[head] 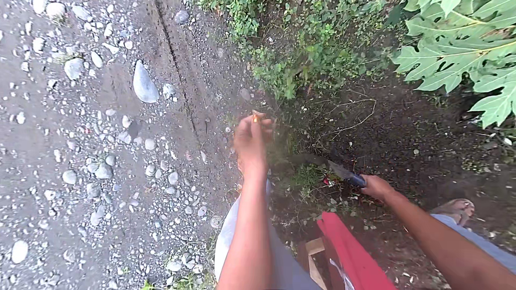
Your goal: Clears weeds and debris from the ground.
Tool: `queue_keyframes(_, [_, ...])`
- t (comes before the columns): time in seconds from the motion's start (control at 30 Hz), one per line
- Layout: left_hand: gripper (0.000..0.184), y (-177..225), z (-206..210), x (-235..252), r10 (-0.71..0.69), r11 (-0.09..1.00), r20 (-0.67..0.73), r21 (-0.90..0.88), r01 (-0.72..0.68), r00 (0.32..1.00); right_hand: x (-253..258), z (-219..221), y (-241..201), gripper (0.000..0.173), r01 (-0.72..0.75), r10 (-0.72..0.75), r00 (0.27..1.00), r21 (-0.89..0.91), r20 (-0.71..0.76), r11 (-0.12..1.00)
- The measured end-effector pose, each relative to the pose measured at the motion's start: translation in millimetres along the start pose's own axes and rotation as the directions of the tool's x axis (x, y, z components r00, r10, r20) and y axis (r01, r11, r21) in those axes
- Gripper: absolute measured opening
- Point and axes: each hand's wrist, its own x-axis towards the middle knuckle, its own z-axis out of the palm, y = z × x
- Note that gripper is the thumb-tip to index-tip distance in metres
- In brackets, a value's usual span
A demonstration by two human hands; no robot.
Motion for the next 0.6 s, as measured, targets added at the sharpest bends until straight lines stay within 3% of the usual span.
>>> queue_keyframes(0.1, [0.023, 8, 0, -4, 0.028, 0.999, -0.016, -0.042, -0.028, 0.999, -17, -8, 19, 0.047, 0.006, 0.024, 0.99, 0.215, -0.14, 0.977])
queue_keyframes(0.17, [0.023, 11, 1, -6, 0.033, 0.998, -0.038, -0.045, -0.035, 0.999, -20, -12, 7, 0.049, 0.029, 0.103, 0.96, 0.457, -0.26, 0.889])
queue_keyframes(0.27, [0.023, 13, 1, -8, 0.04, 0.998, -0.049, -0.053, -0.043, 0.998, -4, -18, -46, 0.047, 0.129, 0.252, 0.902, 0.775, -0.351, 0.619])
queue_keyframes(0.33, [0.024, 15, 3, -7, 0.03, 0.997, -0.054, -0.071, -0.034, 0.998, 18, -15, -84, 0.038, 0.169, 0.311, 0.902, 0.908, -0.299, 0.383])
queue_keyframes(0.37, [0.025, 16, 4, -7, 0.026, 0.997, -0.055, -0.078, -0.03, 0.998, 28, -7, -96, 0.037, 0.14, 0.307, 0.918, 0.93, -0.25, 0.34])
queue_keyframes(0.4, [0.025, 17, 6, -7, 0.026, 0.996, -0.053, -0.084, -0.03, 0.998, 35, 3, -98, 0.041, 0.07, 0.285, 0.938, 0.913, -0.197, 0.401])
queue_keyframes(0.5, [0.026, 20, 8, -5, 0.034, 0.994, -0.048, -0.099, -0.039, 0.998, 30, 26, -63, 0.054, -0.134, 0.175, 0.985, 0.575, -0.015, 0.807])
queue_keyframes(0.6, [0.027, 18, 8, -4, 0.026, 0.993, -0.046, -0.115, -0.031, 0.999, 12, 13, -11, 0.057, -0.125, 0.158, 0.984, 0.307, -0.084, 0.944])
